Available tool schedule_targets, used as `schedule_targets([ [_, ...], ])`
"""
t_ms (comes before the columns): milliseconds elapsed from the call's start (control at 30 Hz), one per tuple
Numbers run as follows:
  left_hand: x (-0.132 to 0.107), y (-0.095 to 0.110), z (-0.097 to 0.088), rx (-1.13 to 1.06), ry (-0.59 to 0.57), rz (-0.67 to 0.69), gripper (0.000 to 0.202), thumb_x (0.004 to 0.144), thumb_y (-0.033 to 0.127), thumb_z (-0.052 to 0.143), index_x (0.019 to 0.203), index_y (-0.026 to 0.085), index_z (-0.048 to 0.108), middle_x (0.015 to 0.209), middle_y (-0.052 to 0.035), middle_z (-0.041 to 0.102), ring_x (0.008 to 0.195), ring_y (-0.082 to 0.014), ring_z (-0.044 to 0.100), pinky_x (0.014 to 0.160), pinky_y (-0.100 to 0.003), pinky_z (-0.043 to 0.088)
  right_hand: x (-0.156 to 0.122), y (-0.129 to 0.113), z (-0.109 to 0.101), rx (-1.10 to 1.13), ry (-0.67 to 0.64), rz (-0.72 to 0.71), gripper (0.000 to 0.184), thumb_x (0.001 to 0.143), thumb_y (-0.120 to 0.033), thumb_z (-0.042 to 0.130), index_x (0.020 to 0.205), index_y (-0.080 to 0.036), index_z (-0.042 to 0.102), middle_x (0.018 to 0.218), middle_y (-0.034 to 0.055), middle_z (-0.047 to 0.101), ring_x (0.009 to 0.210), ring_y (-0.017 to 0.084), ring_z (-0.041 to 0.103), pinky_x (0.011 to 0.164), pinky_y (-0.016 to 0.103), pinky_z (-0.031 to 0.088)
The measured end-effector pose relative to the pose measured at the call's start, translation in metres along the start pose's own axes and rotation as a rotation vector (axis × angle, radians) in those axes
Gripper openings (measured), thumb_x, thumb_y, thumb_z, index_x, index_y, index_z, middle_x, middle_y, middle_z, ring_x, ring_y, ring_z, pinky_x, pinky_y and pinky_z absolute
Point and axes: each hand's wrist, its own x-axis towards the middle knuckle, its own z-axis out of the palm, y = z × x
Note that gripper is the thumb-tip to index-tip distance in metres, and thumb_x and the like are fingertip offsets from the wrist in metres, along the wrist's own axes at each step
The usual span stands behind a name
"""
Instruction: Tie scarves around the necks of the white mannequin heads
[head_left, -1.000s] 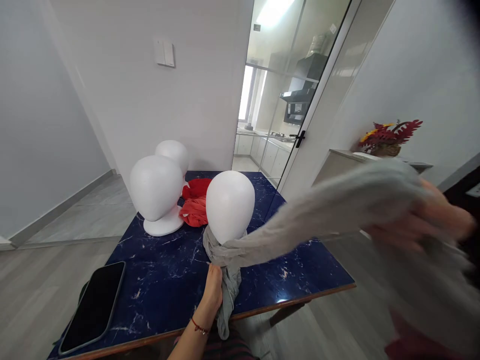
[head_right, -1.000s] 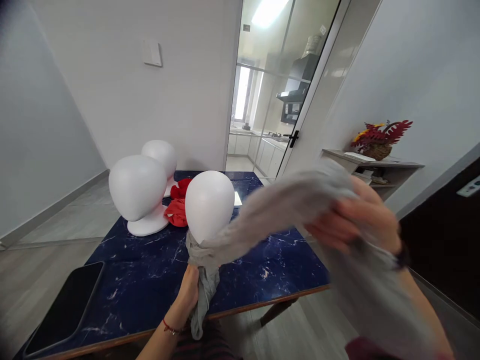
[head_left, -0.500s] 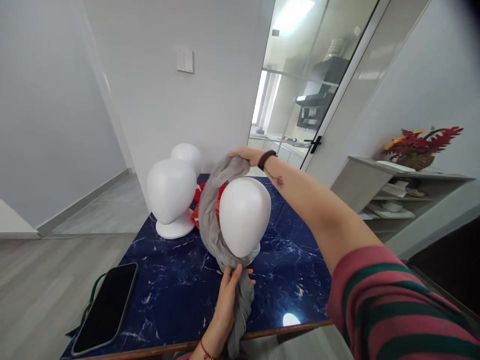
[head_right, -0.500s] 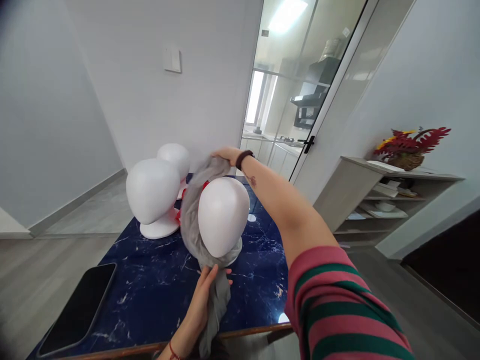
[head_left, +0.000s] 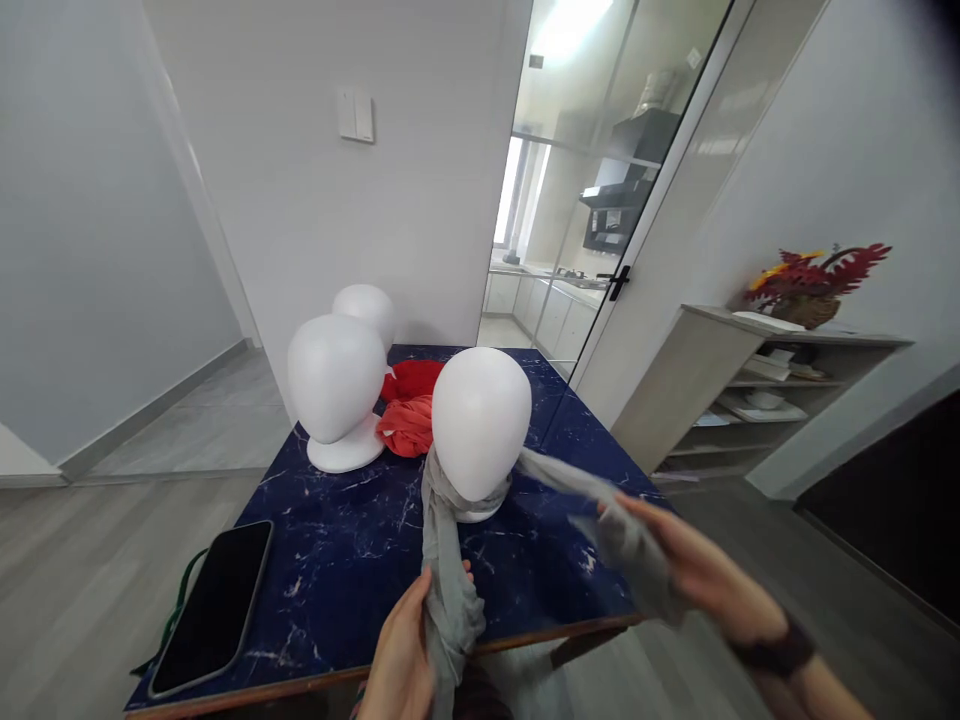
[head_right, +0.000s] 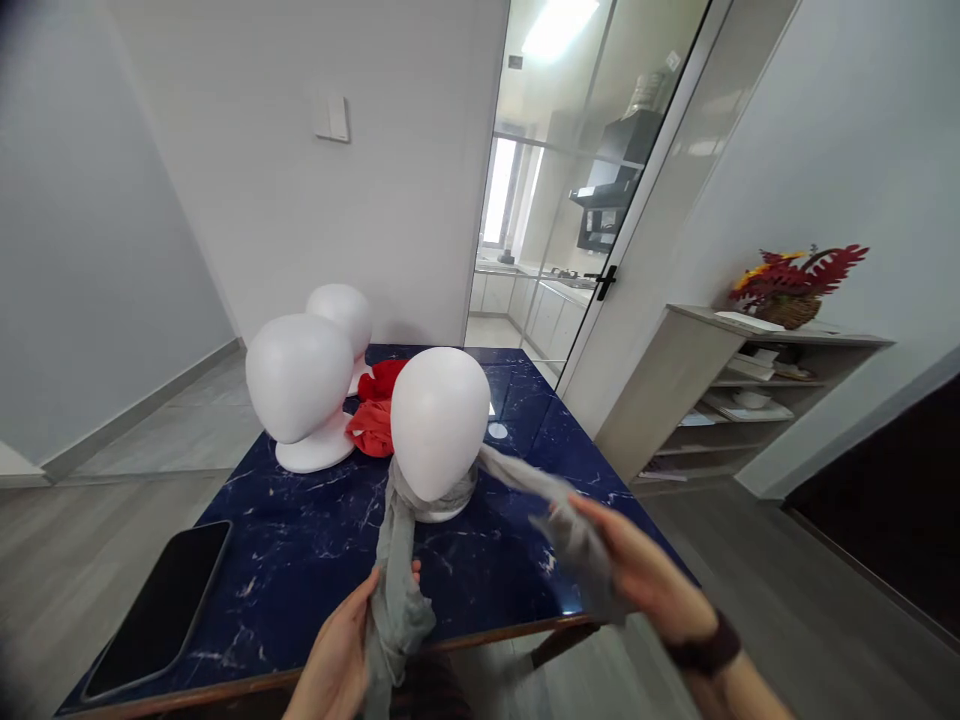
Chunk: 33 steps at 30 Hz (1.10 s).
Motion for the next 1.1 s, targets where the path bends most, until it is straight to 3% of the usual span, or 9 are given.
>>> schedule_targets([
  [67, -0.001, 0.003, -0.001, 0.003, -0.014, -0.031, 0.033, 0.083, 0.023, 0.057, 0.111, 0.006, 0.06, 0.1, -0.0166, 0.07, 0.088, -0.0251, 0.068, 0.076, -0.033, 0.056, -0.017, 0.057, 0.011, 0.115, -0.026, 0.166, 0.017, 0.077, -0.025, 0.066, 0.083, -0.01, 0.067, 0.072, 0.007, 0.069, 0.059, 0.014, 0.064, 0.062, 0.025, 0.051],
  [167, -0.002, 0.007, -0.002, 0.007, -0.097, -0.09, 0.029, 0.083, 0.021, 0.054, 0.104, 0.005, 0.063, 0.094, -0.0144, 0.071, 0.086, -0.0248, 0.068, 0.077, -0.034, 0.055, -0.02, 0.126, 0.053, 0.174, -0.014, 0.087, 0.02, 0.067, -0.026, 0.075, 0.079, -0.013, 0.066, 0.069, 0.0035, 0.068, 0.059, 0.015, 0.063, 0.061, 0.025, 0.05],
  [300, -0.005, 0.009, -0.007, 0.077, -0.221, -0.197, 0.021, 0.081, 0.021, 0.051, 0.085, 0.008, 0.067, 0.075, -0.0096, 0.071, 0.069, -0.0214, 0.068, 0.065, -0.03, 0.053, -0.002, 0.168, 0.097, 0.173, -0.003, -0.085, 0.028, 0.067, -0.034, 0.074, 0.085, -0.015, 0.067, 0.077, 0.0033, 0.068, 0.073, 0.017, 0.064, 0.077, 0.029, 0.049],
  [500, -0.003, 0.012, -0.011, 0.258, -0.165, -0.111, 0.014, 0.075, 0.017, 0.058, 0.062, 0.014, 0.061, 0.053, -0.0013, 0.063, 0.049, -0.0146, 0.06, 0.053, -0.023, 0.046, 0.02, 0.167, 0.102, -0.173, 0.036, -0.397, 0.029, 0.073, -0.038, 0.067, 0.088, -0.013, 0.069, 0.089, 0.0071, 0.068, 0.094, 0.023, 0.059, 0.089, 0.034, 0.043],
  [700, 0.015, 0.021, -0.001, 0.288, -0.382, -0.357, 0.015, 0.077, 0.02, 0.056, 0.074, 0.009, 0.066, 0.066, -0.0087, 0.07, 0.074, -0.023, 0.068, 0.07, -0.028, 0.049, 0.015, 0.164, 0.115, -0.18, -0.081, -0.237, 0.026, 0.07, -0.032, 0.067, 0.088, -0.014, 0.07, 0.081, 0.005, 0.069, 0.081, 0.021, 0.061, 0.081, 0.032, 0.045],
  [833, 0.022, 0.015, 0.006, 0.33, -0.391, -0.39, 0.015, 0.077, 0.017, 0.056, 0.078, 0.007, 0.067, 0.067, -0.0092, 0.07, 0.075, -0.0228, 0.068, 0.071, -0.027, 0.049, 0.011, 0.157, 0.101, -0.376, -0.151, -0.327, 0.026, 0.074, -0.036, 0.062, 0.078, -0.011, 0.069, 0.072, 0.0042, 0.067, 0.074, 0.021, 0.06, 0.072, 0.03, 0.047],
  [933, 0.022, 0.005, 0.009, 0.306, -0.381, -0.319, 0.016, 0.079, 0.017, 0.055, 0.081, 0.007, 0.068, 0.075, -0.0103, 0.071, 0.079, -0.0228, 0.068, 0.076, -0.028, 0.049, 0.008, 0.146, 0.073, -0.662, 0.025, -0.428, 0.031, 0.076, -0.04, 0.06, 0.071, -0.011, 0.068, 0.069, 0.0049, 0.067, 0.071, 0.022, 0.061, 0.067, 0.029, 0.047],
  [1033, 0.02, -0.005, 0.01, 0.263, -0.365, -0.192, 0.013, 0.079, 0.015, 0.057, 0.082, 0.008, 0.068, 0.081, -0.0098, 0.072, 0.083, -0.022, 0.067, 0.081, -0.029, 0.048, 0.003, 0.14, 0.056, -0.673, 0.34, -0.585, 0.034, 0.078, -0.043, 0.059, 0.094, -0.014, 0.068, 0.093, 0.0096, 0.069, 0.087, 0.024, 0.062, 0.079, 0.031, 0.049],
  [1100, 0.02, -0.01, 0.011, 0.223, -0.35, -0.165, 0.014, 0.081, 0.016, 0.057, 0.082, 0.009, 0.069, 0.084, -0.0093, 0.072, 0.086, -0.0212, 0.066, 0.083, -0.028, 0.047, 0.003, 0.142, 0.061, -0.587, 0.329, -0.615, 0.04, 0.08, -0.043, 0.058, 0.109, -0.016, 0.063, 0.109, 0.0119, 0.065, 0.098, 0.024, 0.061, 0.087, 0.034, 0.048],
])
